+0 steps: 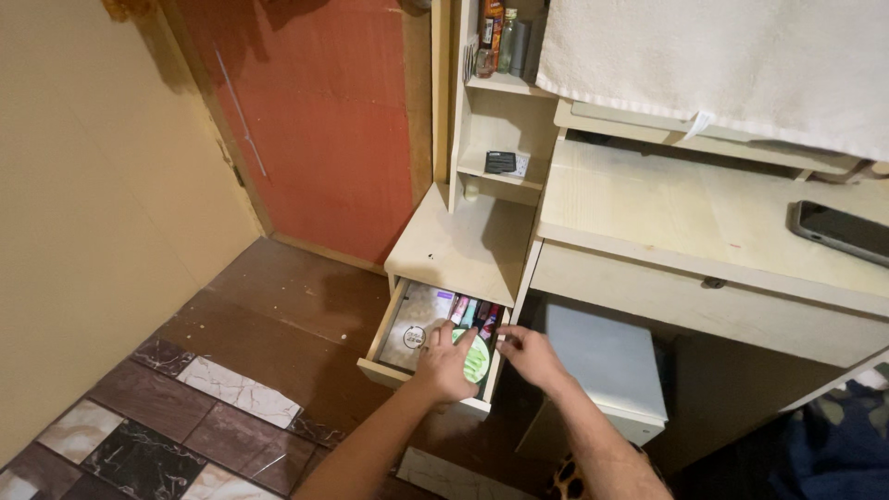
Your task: The person kneels in front of a small drawer unit and empties its drawers one at a time, placing cosmetic tubes, boxes, a jar, and a pouch on the unit's top surface, then rearranges the items back into the drawers.
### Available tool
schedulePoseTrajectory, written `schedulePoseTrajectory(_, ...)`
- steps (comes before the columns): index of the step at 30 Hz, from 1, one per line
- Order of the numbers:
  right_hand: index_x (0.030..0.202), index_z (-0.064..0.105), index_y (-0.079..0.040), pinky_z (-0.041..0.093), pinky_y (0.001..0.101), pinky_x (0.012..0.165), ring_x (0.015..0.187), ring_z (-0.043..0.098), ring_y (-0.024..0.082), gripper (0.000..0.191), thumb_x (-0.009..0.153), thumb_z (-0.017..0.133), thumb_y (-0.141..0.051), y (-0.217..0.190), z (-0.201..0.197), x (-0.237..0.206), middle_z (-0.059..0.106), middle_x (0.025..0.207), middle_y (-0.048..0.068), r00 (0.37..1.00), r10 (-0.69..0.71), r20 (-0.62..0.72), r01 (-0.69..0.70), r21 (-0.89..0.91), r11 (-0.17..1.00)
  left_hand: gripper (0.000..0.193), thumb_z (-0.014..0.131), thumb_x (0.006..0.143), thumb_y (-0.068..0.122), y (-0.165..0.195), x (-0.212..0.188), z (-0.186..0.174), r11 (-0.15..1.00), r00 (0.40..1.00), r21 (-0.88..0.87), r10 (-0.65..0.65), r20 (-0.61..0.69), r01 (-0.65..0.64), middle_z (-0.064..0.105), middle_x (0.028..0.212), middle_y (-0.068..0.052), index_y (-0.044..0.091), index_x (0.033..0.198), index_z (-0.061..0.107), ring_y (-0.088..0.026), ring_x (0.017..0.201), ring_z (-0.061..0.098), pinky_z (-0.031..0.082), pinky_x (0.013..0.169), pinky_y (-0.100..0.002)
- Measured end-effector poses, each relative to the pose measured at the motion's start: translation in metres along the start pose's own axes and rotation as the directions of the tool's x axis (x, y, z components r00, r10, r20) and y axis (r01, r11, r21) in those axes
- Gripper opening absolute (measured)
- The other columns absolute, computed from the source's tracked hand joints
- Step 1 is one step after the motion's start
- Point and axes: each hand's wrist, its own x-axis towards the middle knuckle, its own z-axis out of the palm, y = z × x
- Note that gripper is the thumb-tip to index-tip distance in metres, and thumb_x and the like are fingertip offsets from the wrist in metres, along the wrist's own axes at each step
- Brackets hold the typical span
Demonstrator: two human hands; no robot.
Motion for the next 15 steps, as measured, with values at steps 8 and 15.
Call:
schedulePoseTrajectory(8, 0.118, 0.074, -0.008, 0.058, 0.036, 0.077, 0.079, 0.072, 0.023, 0.035, 0.086, 0.076, -0.023, 0.01, 0.004, 0.004, 0.077, 0.099, 0.013, 0.996, -0.088, -0.008, 0.088, -0.008, 0.996, 0.106, 0.087, 0.074, 0.028, -0.004, 0.008, -0.002, 0.995, 0.994, -0.086, 0.061, 0.09, -0.053, 0.008, 0.17, -0.019, 0.027, 0.162, 0.028, -0.041, 0.157, 0.007, 0.02, 0.124, -0.055)
schedulePoseTrajectory(15, 0.12, 0.073, -0.009, 0.058, 0.0352, 0.077, 0.077, 0.071, 0.022, 0.035, 0.088, 0.075, -0.022, 0.007, 0.007, 0.006, 0.077, 0.088, 0.015, 0.999, -0.041, 0.014, 0.041, -0.017, 0.999, 0.105, 0.083, 0.08, 0.029, -0.015, 0.017, 0.01, 0.981, 0.997, -0.192, -0.022, 0.077, 0.037, -0.002, 0.172, -0.016, 0.027, 0.164, 0.021, -0.04, 0.157, -0.004, 0.008, 0.125, -0.058)
